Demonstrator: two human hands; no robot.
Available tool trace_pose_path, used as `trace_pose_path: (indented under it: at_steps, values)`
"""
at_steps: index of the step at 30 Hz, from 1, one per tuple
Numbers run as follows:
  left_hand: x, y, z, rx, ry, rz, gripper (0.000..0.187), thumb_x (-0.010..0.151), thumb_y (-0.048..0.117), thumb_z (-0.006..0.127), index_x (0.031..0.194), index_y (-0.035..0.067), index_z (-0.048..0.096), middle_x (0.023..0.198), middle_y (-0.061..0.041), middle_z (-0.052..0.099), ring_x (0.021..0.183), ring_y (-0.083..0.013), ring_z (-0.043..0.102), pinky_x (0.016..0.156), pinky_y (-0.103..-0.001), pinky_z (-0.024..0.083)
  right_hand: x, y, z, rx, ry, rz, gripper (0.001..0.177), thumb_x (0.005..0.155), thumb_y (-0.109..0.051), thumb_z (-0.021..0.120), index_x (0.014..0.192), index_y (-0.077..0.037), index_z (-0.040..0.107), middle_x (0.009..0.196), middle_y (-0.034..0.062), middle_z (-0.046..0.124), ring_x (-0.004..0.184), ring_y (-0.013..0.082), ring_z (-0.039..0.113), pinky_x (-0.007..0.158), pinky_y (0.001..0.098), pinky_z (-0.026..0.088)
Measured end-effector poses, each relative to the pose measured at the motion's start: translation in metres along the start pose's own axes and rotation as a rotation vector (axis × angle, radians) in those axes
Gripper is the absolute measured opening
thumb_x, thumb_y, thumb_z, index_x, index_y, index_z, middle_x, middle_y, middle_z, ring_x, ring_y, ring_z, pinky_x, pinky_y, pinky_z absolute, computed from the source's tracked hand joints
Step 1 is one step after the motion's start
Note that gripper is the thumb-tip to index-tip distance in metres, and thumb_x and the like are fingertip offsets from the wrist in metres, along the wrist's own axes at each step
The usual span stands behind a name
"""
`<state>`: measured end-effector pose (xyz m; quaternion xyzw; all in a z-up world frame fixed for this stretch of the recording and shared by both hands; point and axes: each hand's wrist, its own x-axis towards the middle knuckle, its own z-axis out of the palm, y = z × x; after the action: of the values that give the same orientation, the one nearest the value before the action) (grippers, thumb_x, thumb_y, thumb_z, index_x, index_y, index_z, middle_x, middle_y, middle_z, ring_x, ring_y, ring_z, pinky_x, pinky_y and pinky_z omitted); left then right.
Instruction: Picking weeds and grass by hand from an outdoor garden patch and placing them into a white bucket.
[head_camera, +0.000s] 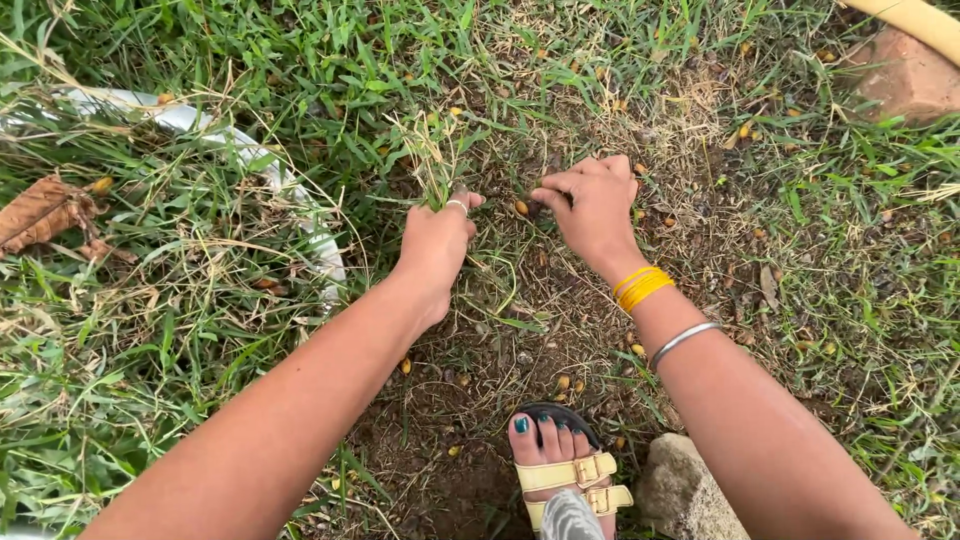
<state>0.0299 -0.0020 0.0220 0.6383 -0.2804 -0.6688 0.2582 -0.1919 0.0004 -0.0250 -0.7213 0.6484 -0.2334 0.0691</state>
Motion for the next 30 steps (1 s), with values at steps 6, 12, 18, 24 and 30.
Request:
trace_pose_path:
  at_steps: [6,12,18,24,30]
  values:
    - [-0.008,0.005,0.000,-0.040,0.070,0.007,0.028,0.101,0.036,0.052,0.105,0.014,0.068,0.087,-0.002,0.054,0.083,-0.0159,0.047,0.090,-0.038,0.040,-0.001,-0.038,-0.013,0.013,0.025,-0.004,0.015,0.088,-0.030,0.083,0.096,-0.018,0.083,0.092,0.0006,0.069,0.103,0.0273,0.050,0.090,0.0436,0.036]
    - [0.008,-0.004,-0.017,-0.103,0.173,0.005,0.028,0.102,0.036,0.051,0.106,0.012,0.065,0.087,-0.003,0.054,0.081,-0.0172,0.048,0.085,-0.037,0.042,0.010,-0.037,-0.005,0.042,0.075,-0.012,0.013,0.092,-0.029,0.082,0.096,-0.017,0.083,0.090,0.0027,0.073,0.091,0.0258,0.055,0.088,0.0396,0.039]
    - [0.004,-0.006,-0.021,-0.093,0.151,-0.029,0.024,0.100,0.032,0.054,0.108,0.012,0.064,0.092,-0.002,0.058,0.086,-0.0161,0.052,0.085,-0.035,0.040,0.058,-0.026,0.023,0.106,0.026,0.000,0.016,0.093,-0.029,0.080,0.091,-0.013,0.080,0.092,0.0055,0.078,0.081,0.0254,0.064,0.088,0.0401,0.039]
    - [-0.003,-0.012,-0.015,-0.111,0.099,0.030,0.028,0.101,0.035,0.054,0.102,0.010,0.069,0.083,-0.003,0.055,0.078,-0.0182,0.047,0.076,-0.038,0.039,0.071,-0.040,0.048,0.118,-0.039,0.110,0.015,0.094,-0.026,0.078,0.098,-0.011,0.078,0.087,0.0092,0.074,0.079,0.0287,0.063,0.091,0.0382,0.042]
    - [-0.001,-0.021,-0.020,-0.096,0.098,0.008,0.028,0.101,0.035,0.053,0.104,0.012,0.068,0.082,-0.002,0.056,0.077,-0.0154,0.048,0.077,-0.035,0.040,0.085,-0.051,0.040,0.153,-0.040,-0.021,0.031,0.086,-0.023,0.080,0.114,-0.010,0.075,0.085,0.0124,0.075,0.084,0.0329,0.065,0.091,0.0435,0.040]
